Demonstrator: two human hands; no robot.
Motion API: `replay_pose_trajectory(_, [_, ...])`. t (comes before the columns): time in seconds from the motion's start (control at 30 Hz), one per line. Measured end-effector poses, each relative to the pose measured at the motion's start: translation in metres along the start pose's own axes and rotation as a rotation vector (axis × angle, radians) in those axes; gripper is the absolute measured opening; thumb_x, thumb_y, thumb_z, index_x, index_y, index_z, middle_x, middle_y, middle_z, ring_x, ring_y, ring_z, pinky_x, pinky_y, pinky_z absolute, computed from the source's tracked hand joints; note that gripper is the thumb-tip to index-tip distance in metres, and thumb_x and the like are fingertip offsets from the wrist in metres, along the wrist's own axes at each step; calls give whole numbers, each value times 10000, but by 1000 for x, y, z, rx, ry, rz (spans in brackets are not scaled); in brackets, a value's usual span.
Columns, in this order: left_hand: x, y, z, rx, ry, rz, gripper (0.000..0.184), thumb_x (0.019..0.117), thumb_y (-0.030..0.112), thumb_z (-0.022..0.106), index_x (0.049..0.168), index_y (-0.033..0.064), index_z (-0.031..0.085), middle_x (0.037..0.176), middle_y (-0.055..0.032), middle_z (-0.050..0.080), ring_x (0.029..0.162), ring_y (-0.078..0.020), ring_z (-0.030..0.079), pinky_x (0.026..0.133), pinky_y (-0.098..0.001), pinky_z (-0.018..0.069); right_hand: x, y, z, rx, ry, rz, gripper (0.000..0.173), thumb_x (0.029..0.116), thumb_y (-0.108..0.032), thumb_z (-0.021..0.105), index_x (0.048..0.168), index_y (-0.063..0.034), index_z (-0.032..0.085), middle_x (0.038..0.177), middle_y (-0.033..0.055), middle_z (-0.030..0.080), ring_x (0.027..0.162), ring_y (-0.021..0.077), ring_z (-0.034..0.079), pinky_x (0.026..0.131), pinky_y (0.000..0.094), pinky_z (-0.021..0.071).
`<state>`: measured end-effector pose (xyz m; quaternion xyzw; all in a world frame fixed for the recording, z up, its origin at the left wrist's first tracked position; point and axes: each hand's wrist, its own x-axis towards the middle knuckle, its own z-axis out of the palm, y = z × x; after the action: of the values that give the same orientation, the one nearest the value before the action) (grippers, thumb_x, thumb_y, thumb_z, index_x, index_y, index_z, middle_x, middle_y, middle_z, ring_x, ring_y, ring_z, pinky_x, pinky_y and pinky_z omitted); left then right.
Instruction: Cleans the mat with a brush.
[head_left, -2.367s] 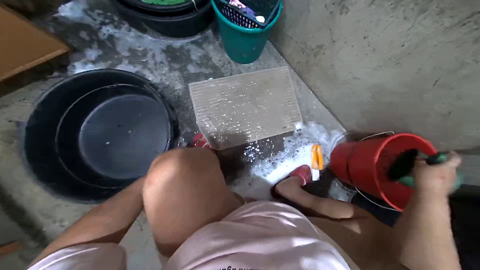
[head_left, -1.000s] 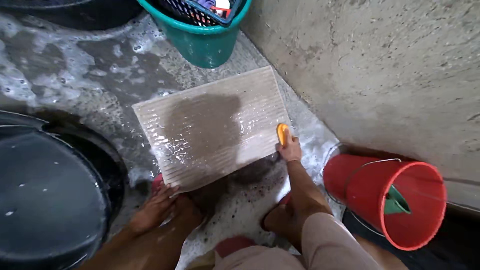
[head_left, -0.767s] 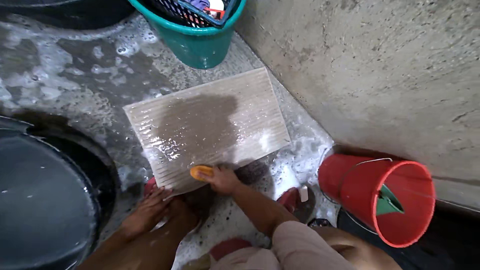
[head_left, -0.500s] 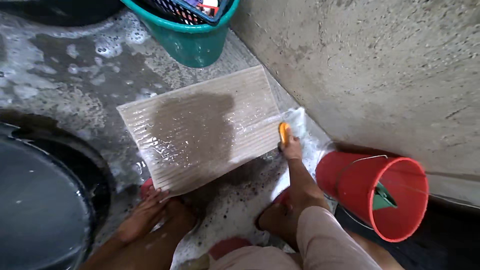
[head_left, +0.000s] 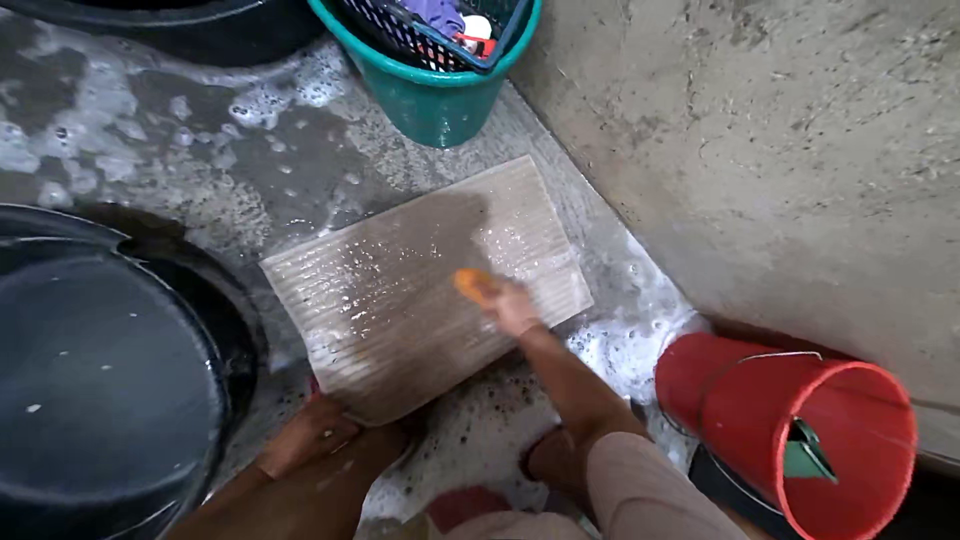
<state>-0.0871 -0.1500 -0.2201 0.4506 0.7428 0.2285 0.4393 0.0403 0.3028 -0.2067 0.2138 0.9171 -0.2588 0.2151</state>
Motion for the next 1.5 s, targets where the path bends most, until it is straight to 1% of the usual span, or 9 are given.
replay_pose_trajectory(0.2, [0, -2, 0, -46, -42, -42, 280, 955, 364, 654, 925, 132, 808, 1010, -108, 754, 1070, -320, 683, 1013, -560, 495, 19, 102, -40, 29, 344, 596, 905, 870, -482, 745, 1628, -363, 266, 1390, 253, 569, 1111, 479, 642, 832, 681, 550])
replay_pose_trajectory(0.33, [12, 4, -1, -43, -26, -14, 264, 947, 313, 651, 908, 100, 803, 960, -112, 760, 1001, -317, 706, 972, -580, 509, 13, -67, 37, 107, 251, -31, 646, 886, -335, 742, 1500, -266, 554, 1324, 176, 676, 1198, 363, 654, 1032, 564, 519])
replay_pose_trajectory(0.43, [17, 9, -2, -32, -25, -11, 277, 978, 267, 616, 951, 43, 777, 1000, -161, 746, 1027, -372, 694, 950, -623, 502, 8, -115, 72, -50, -130, -382, 658, 989, -313, 634, 1566, -481, 365, 1411, 209, 586, 1269, 443, 560, 1047, 657, 427])
replay_pose_trajectory(0.57, [18, 9, -3, -8, -57, -10, 240, 912, 257, 692, 946, 25, 741, 995, -185, 721, 1004, -400, 680, 919, -635, 499, -3, 10, 17, -68, 50, -42, 585, 931, -380, 671, 1500, -387, 532, 1438, 140, 615, 1321, 380, 573, 1091, 625, 431])
replay_pose_trajectory(0.73, [12, 27, -7, -25, -18, -206, 585, 819, 237, 843, 1277, -36, 602, 1072, -206, 725, 1087, -428, 667, 1026, -627, 468, -14, 140, -47, 4, 299, 701, 839, 900, -521, 691, 1623, -371, 293, 1411, 248, 570, 1210, 469, 604, 931, 674, 509])
replay_pose_trajectory(0.87, [18, 16, -4, 43, -134, -138, 341, 887, 255, 788, 1169, 69, 736, 1150, -163, 727, 1148, -390, 651, 1051, -637, 438, 11, -6, 2, 122, 370, 357, 789, 852, -402, 777, 1546, -178, 479, 1321, 189, 662, 1181, 366, 655, 1001, 562, 537])
replay_pose_trajectory(1.03, [20, 10, -6, 46, -173, -63, 228, 919, 269, 741, 1061, 93, 771, 1110, -159, 733, 1117, -385, 661, 992, -636, 473, 34, -143, 69, -138, -104, -508, 592, 1043, -224, 542, 1542, -504, 393, 1372, 197, 603, 1240, 410, 581, 1043, 639, 436])
replay_pose_trajectory(1.33, [8, -5, 13, -8, 10, 18, 174, 895, 273, 750, 992, 131, 781, 1026, -97, 749, 1036, -333, 688, 948, -588, 509, 69, 101, -84, -7, 345, 623, 794, 934, -495, 649, 1628, -357, 290, 1420, 249, 571, 1244, 485, 581, 946, 702, 485])
replay_pose_trajectory(1.5, [19, -3, 3, 37, -160, -54, 185, 925, 305, 729, 1036, 167, 786, 1084, -81, 750, 1099, -335, 672, 966, -630, 482, 81, -61, -28, 40, 423, 176, 749, 875, -380, 776, 1545, -221, 483, 1303, 208, 661, 1129, 388, 664, 932, 588, 544])
